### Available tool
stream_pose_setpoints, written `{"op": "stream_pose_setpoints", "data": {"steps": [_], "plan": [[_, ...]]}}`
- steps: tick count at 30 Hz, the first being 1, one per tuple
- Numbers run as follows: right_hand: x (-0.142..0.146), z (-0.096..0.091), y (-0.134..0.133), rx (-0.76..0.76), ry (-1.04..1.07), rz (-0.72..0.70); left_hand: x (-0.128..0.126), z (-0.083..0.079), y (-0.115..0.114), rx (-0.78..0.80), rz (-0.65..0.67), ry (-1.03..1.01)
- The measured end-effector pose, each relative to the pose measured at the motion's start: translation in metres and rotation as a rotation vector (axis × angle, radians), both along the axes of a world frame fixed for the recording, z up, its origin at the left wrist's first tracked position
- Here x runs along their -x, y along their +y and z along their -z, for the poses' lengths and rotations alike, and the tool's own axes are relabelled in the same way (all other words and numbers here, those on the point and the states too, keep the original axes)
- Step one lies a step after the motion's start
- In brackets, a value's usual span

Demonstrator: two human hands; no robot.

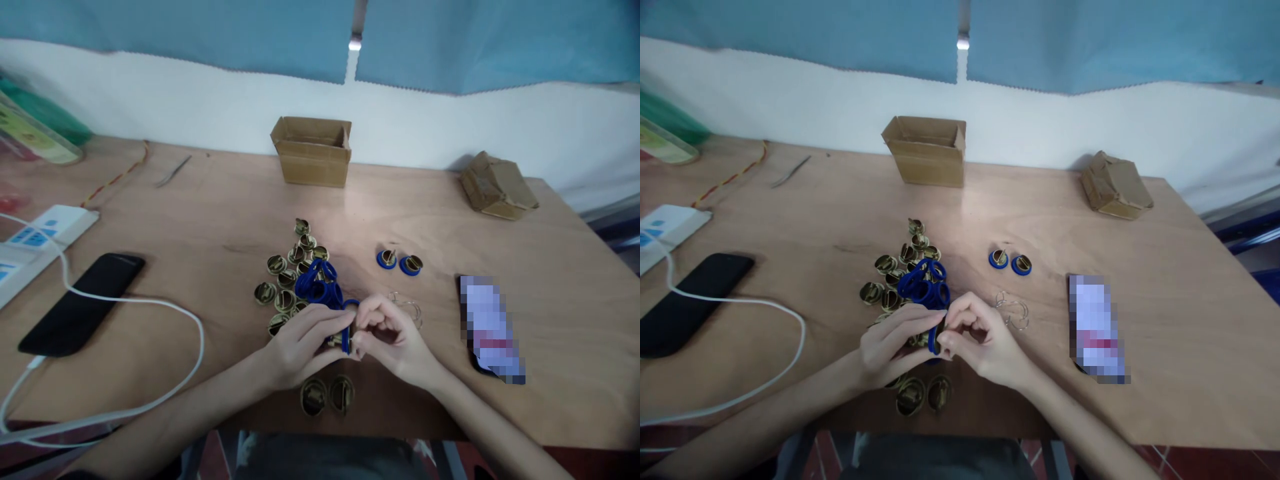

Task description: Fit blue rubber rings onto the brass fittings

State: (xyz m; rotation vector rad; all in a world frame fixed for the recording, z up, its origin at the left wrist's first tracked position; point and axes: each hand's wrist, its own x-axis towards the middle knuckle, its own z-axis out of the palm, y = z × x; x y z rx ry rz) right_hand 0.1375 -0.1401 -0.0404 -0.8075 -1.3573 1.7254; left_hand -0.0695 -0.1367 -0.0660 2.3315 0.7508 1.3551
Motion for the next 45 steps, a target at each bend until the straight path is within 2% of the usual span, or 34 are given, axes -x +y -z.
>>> {"op": "stream_pose_setpoints", "data": {"steps": [3,7,16,23,27,31,37,40,45], "plan": [[-0.001,-0.003,0.003,0.017,0.003,0.017,-0.001,-0.002,0.001,0.139,-0.021,-0.014],[-0.004,-0.004,0.008,-0.082,-0.113,0.109,0.0,-0.005,0.006,0.249,-0.08,0.026],[-0.004,-0.001,0.005,-0.277,-0.291,0.153,0.0,-0.003,0.007,0.236,-0.055,0.062],[-0.001,-0.008,-0.001,-0.572,-0.396,0.088,0.0,-0.002,0.009,0.197,-0.075,0.025],[-0.002,-0.007,-0.002,-0.616,-0.42,0.072,-0.001,-0.002,0.011,0.178,-0.09,0.011],[-0.002,-0.006,0.0,-0.574,-0.42,0.077,0.0,-0.001,0.01,0.16,-0.12,0.033],[0.001,-0.004,0.001,-0.424,-0.397,0.086,-0.001,0.001,0.008,0.125,-0.146,0.055],[0.002,-0.004,0.002,-0.238,-0.356,0.043,-0.003,0.0,0.008,0.093,-0.162,0.063],[0.002,-0.001,0.006,0.104,-0.148,-0.018,-0.003,-0.003,0.008,0.043,-0.172,0.116]]}}
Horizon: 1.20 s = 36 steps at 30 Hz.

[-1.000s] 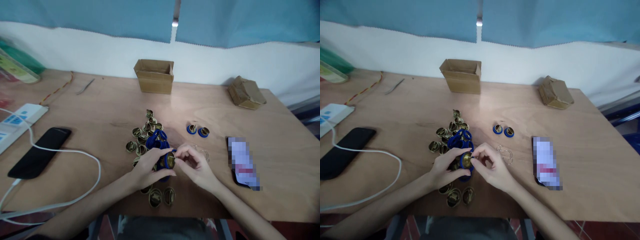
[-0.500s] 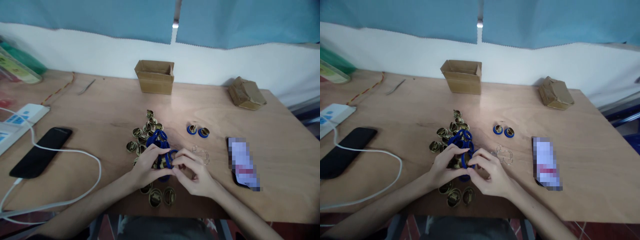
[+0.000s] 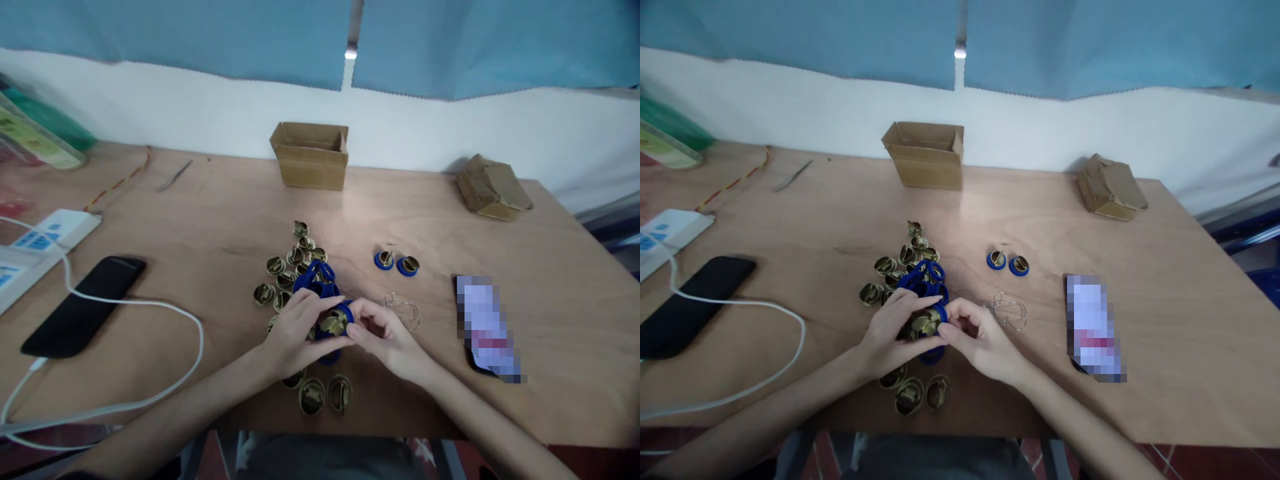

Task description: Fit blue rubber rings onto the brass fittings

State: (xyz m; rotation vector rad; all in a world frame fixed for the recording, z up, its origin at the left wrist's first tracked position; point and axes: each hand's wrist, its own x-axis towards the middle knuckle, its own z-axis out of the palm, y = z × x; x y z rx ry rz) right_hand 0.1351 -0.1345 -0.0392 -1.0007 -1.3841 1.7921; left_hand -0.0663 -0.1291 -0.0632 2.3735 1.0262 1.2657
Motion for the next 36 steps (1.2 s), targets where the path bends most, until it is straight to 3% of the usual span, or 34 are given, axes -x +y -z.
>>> {"op": "stream_pose_setpoints", "data": {"steps": [4,7,10,14,16,18,20,30,36], "plan": [[-0.003,0.004,0.003,0.248,0.128,-0.033,0.003,0.002,0.0,-0.079,0.015,0.066],[-0.006,0.004,0.005,0.329,0.143,-0.08,0.003,0.002,0.0,-0.112,0.012,0.082],[-0.004,0.002,0.006,0.161,-0.013,-0.027,0.002,0.002,0.0,-0.121,-0.026,0.062],[0.0,0.001,-0.002,-0.302,-0.234,0.26,0.001,0.003,-0.001,-0.088,-0.053,0.043],[0.002,0.003,-0.008,-0.494,-0.322,0.236,0.002,0.004,-0.002,-0.078,-0.029,0.07],[0.004,0.006,-0.012,-0.658,-0.399,0.124,0.003,0.005,-0.003,-0.09,0.003,0.101],[0.005,0.008,-0.015,-0.751,-0.451,0.041,0.002,0.005,-0.005,-0.118,0.017,0.124],[0.005,0.002,-0.011,-0.653,-0.488,0.113,-0.002,0.004,-0.008,-0.157,-0.021,0.162],[-0.009,0.012,0.005,-0.653,-0.783,0.29,-0.004,0.001,-0.007,-0.093,-0.062,0.169]]}}
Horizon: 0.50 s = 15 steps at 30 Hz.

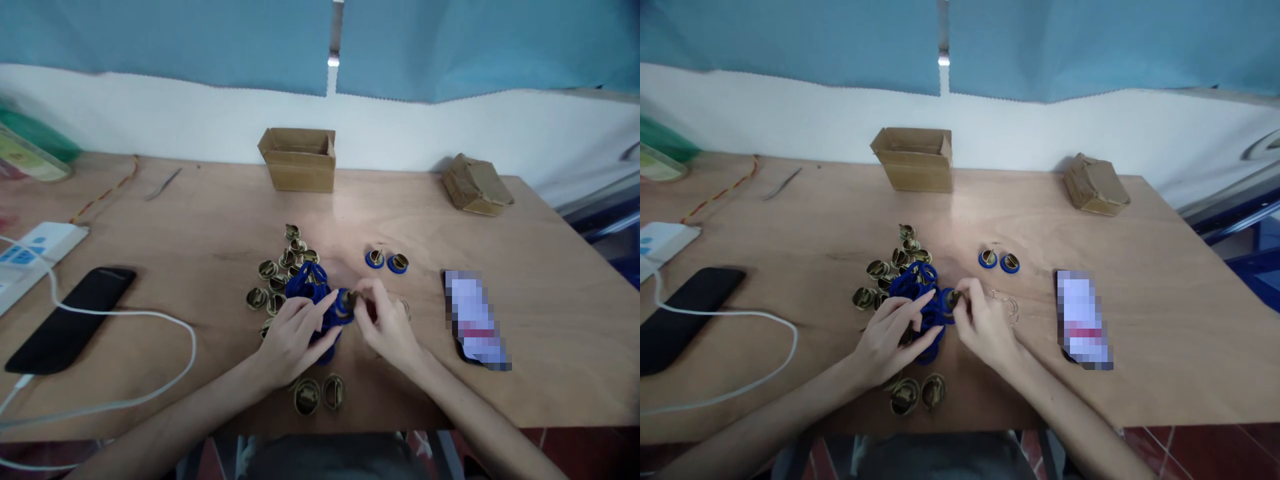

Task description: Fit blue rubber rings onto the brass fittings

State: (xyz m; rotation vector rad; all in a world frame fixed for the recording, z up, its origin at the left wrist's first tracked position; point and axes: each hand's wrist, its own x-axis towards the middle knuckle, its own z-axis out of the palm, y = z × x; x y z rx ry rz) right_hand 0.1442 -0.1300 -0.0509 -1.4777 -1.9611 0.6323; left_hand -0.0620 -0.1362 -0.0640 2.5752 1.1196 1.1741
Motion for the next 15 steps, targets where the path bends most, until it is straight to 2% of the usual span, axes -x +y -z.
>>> {"op": "stream_pose_setpoints", "data": {"steps": [3,6,11,15], "plan": [[-0.014,0.006,0.015,-0.054,-0.18,0.156,-0.001,-0.003,0.001,-0.017,0.005,0.02],[-0.026,0.009,0.027,-0.086,-0.321,0.221,-0.002,-0.005,0.002,0.005,-0.002,0.025],[-0.028,0.01,0.033,-0.12,-0.405,0.178,-0.002,-0.006,0.002,0.059,-0.027,0.031],[-0.023,0.014,0.032,-0.085,-0.345,0.122,-0.001,-0.005,0.002,0.055,-0.025,0.036]]}}
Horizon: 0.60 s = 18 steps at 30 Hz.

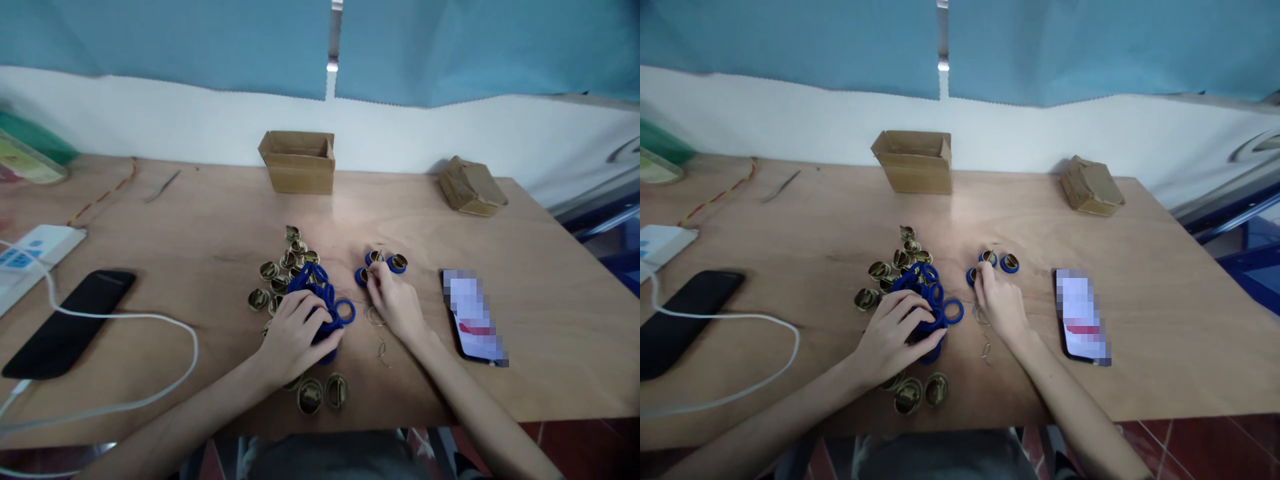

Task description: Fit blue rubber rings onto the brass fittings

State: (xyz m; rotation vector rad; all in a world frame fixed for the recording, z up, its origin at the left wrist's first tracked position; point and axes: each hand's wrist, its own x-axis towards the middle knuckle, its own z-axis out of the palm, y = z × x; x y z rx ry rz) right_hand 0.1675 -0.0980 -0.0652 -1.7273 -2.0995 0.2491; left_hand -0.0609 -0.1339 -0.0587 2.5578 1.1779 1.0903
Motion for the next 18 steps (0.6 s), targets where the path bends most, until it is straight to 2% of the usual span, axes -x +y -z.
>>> {"op": "stream_pose_setpoints", "data": {"steps": [7,13,15,18], "plan": [[0.004,0.0,0.0,0.085,0.31,-0.002,0.0,0.002,0.0,-0.034,0.012,0.011],[0.011,-0.012,-0.006,0.098,0.428,-0.091,0.002,-0.001,0.001,-0.072,0.005,-0.023],[0.012,-0.016,-0.009,0.213,0.527,-0.152,0.003,-0.002,0.003,-0.079,0.013,-0.051],[0.01,-0.023,-0.013,0.531,0.68,-0.362,0.004,-0.003,0.006,-0.057,0.009,-0.132]]}}
